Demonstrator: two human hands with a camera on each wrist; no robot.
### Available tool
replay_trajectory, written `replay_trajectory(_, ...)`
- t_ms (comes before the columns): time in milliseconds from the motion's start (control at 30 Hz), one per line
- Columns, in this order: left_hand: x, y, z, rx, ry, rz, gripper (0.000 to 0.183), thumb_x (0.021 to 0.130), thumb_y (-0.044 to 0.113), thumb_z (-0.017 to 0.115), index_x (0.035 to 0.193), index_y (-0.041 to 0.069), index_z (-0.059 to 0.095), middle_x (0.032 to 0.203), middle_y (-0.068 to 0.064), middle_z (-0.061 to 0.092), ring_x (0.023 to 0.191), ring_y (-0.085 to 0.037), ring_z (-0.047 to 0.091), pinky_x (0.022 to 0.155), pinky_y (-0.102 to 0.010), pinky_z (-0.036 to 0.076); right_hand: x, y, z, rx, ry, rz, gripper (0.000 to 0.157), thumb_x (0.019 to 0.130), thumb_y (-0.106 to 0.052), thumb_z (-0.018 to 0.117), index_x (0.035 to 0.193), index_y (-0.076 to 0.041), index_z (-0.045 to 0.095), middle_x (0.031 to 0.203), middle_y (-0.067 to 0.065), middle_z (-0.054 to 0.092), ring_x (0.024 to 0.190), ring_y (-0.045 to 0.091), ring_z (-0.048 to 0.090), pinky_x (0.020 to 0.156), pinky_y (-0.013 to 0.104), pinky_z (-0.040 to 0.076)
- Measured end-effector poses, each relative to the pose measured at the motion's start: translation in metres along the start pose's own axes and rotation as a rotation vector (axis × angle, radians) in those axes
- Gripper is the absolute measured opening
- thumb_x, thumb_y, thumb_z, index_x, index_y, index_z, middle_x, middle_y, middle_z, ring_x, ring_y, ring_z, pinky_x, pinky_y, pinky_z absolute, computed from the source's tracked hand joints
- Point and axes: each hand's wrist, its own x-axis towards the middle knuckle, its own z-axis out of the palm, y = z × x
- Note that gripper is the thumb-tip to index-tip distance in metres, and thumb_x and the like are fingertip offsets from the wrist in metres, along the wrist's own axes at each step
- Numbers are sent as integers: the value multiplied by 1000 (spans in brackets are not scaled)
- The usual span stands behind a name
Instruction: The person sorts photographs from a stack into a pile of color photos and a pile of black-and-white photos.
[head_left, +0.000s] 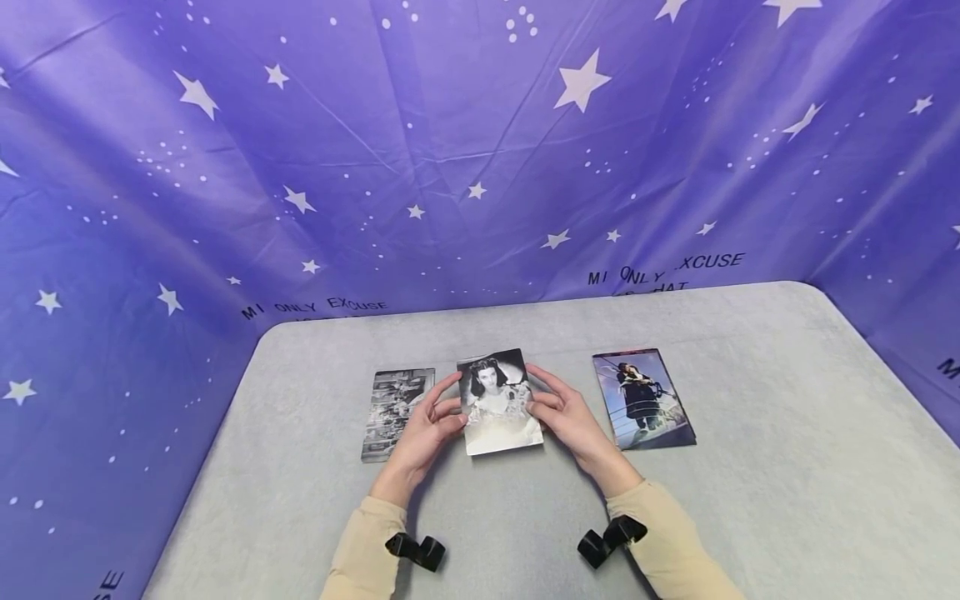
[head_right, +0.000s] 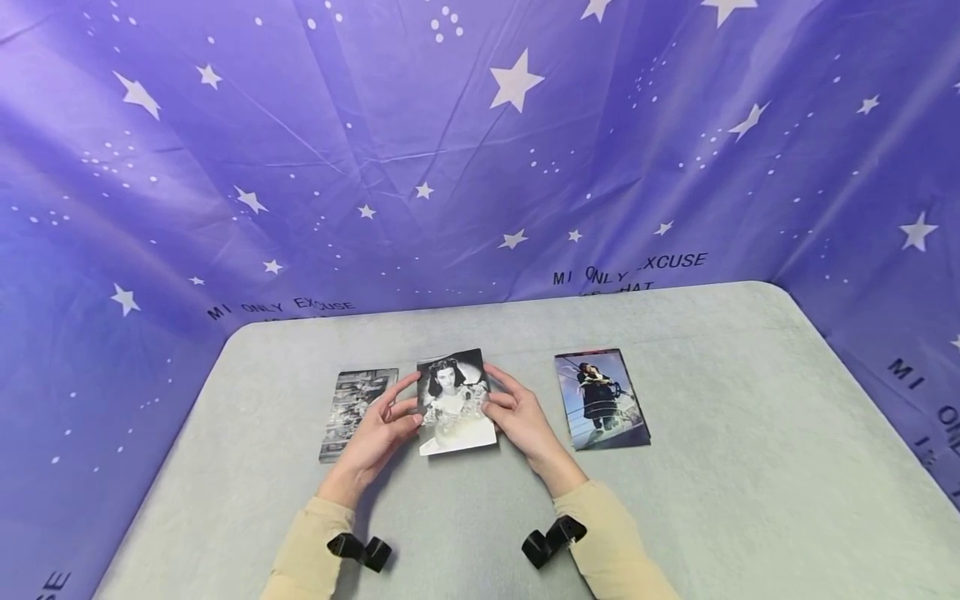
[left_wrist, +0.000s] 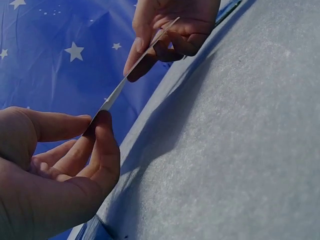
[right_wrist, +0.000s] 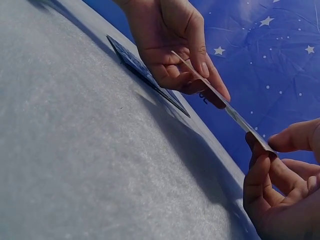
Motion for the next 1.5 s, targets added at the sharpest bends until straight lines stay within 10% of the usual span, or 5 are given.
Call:
replay_trajectory(400, -3, 7, -3, 3, 59, -111, 69, 88, -14, 49, 151, 10, 31, 100, -6, 64, 76, -12, 63, 69, -28, 55, 9, -1, 5, -34, -64, -34, 67, 86, 9, 53, 149, -1, 32, 75, 2, 61, 62, 7, 49, 60, 20, 43)
replay_trajectory(1500, -33, 10, -55, 16, 6, -115, 82, 84, -18, 52, 154, 10, 21, 94, -3, 61, 81, -12, 62, 77, -34, 55, 13, 11, 45, -164, -197, -11, 69, 84, 7, 60, 147, 1, 31, 92, 15, 66, 78, 17, 61, 72, 24, 50)
